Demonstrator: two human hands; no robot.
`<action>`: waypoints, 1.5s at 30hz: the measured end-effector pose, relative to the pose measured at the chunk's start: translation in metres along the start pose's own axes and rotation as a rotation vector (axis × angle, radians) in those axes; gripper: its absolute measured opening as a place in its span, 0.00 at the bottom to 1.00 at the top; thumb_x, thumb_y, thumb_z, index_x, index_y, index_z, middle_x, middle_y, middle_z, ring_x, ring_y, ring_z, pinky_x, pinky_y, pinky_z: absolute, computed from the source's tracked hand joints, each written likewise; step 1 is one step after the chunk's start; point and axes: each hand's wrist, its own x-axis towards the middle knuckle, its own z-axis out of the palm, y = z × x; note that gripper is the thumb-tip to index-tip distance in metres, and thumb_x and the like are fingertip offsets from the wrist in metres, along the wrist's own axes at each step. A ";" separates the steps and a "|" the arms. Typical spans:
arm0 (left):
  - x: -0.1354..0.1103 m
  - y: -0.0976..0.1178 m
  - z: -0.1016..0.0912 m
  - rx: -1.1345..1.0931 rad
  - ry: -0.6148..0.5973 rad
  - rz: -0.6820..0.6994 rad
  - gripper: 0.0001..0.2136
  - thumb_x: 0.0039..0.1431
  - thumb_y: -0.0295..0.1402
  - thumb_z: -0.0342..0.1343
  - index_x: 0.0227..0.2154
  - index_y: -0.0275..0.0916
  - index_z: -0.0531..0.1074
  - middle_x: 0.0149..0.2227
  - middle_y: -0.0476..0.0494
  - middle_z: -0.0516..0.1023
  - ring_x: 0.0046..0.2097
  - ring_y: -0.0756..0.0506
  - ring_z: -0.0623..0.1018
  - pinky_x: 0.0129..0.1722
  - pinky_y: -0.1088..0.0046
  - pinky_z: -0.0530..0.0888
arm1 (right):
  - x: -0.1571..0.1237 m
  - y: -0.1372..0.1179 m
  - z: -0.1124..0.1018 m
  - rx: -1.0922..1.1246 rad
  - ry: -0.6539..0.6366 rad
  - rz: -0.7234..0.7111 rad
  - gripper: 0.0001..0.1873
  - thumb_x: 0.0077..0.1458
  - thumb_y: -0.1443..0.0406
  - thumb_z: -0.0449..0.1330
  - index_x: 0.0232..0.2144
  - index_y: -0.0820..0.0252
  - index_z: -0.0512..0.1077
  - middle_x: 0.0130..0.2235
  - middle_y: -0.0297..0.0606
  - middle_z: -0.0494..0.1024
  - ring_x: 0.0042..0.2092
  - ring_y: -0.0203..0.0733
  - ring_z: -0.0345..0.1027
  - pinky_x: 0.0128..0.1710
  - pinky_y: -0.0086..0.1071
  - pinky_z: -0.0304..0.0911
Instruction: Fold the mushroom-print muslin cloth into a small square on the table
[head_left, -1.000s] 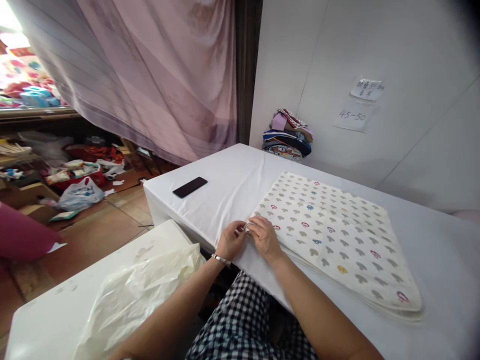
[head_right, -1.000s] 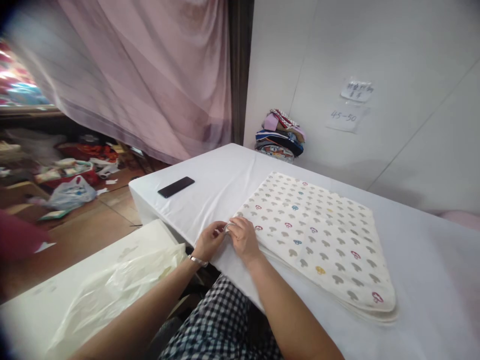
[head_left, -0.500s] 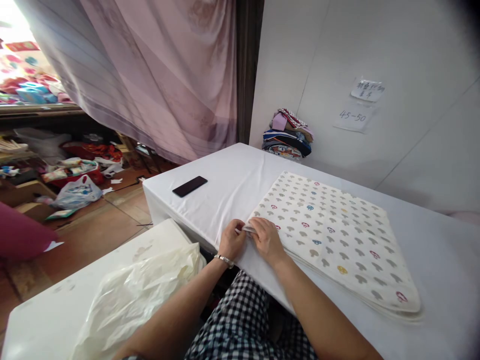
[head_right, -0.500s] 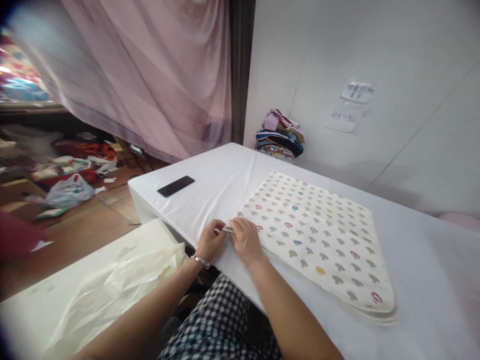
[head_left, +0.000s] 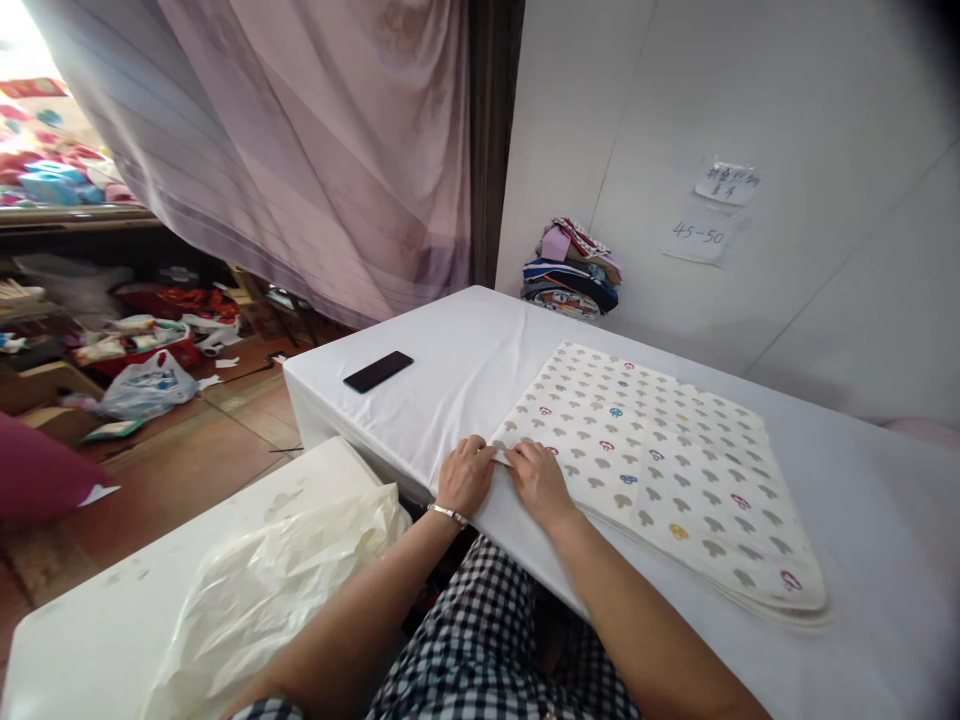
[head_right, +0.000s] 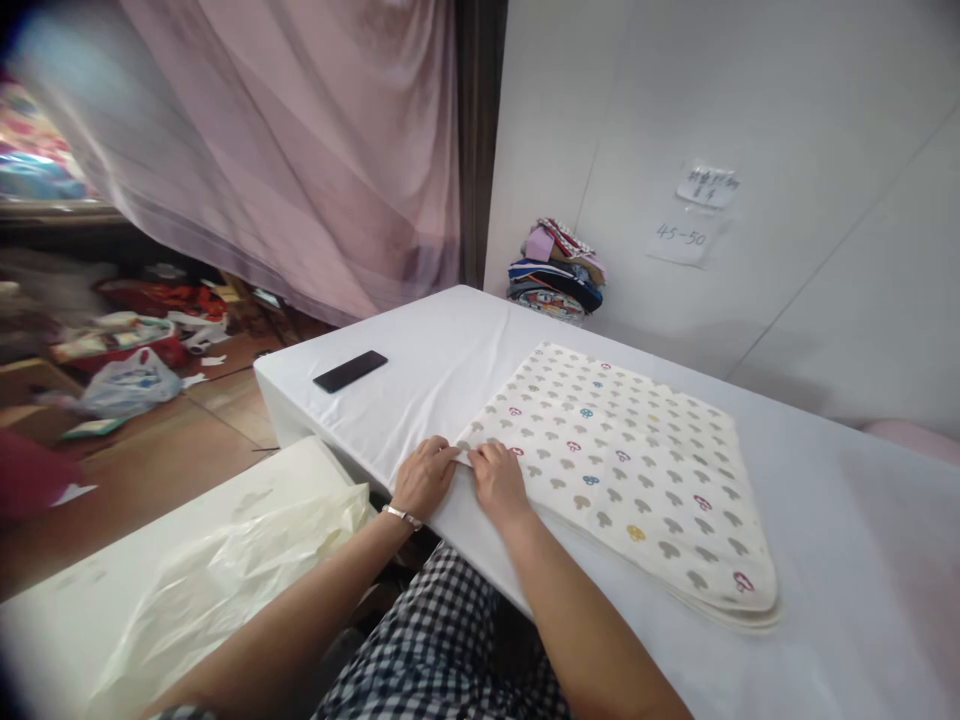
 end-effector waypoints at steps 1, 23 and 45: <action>0.001 -0.002 -0.001 -0.006 -0.014 0.011 0.11 0.58 0.28 0.46 0.39 0.43 0.72 0.39 0.44 0.71 0.42 0.45 0.70 0.40 0.70 0.68 | -0.001 0.002 0.000 0.042 0.013 -0.008 0.13 0.58 0.68 0.50 0.45 0.58 0.69 0.39 0.41 0.72 0.41 0.43 0.62 0.41 0.36 0.58; 0.029 -0.027 -0.012 -0.531 -0.270 -0.100 0.09 0.51 0.37 0.52 0.31 0.39 0.74 0.30 0.49 0.75 0.32 0.49 0.72 0.34 0.75 0.67 | 0.012 -0.007 0.009 -0.105 0.031 -0.003 0.10 0.57 0.67 0.51 0.34 0.63 0.72 0.59 0.48 0.60 0.62 0.52 0.44 0.57 0.50 0.45; 0.157 -0.008 0.046 -0.399 -0.499 -0.335 0.15 0.54 0.43 0.49 0.30 0.38 0.76 0.27 0.43 0.77 0.29 0.47 0.74 0.27 0.75 0.67 | 0.013 -0.009 0.017 0.039 0.080 -0.004 0.13 0.59 0.63 0.51 0.30 0.56 0.74 0.61 0.38 0.56 0.64 0.50 0.38 0.57 0.50 0.44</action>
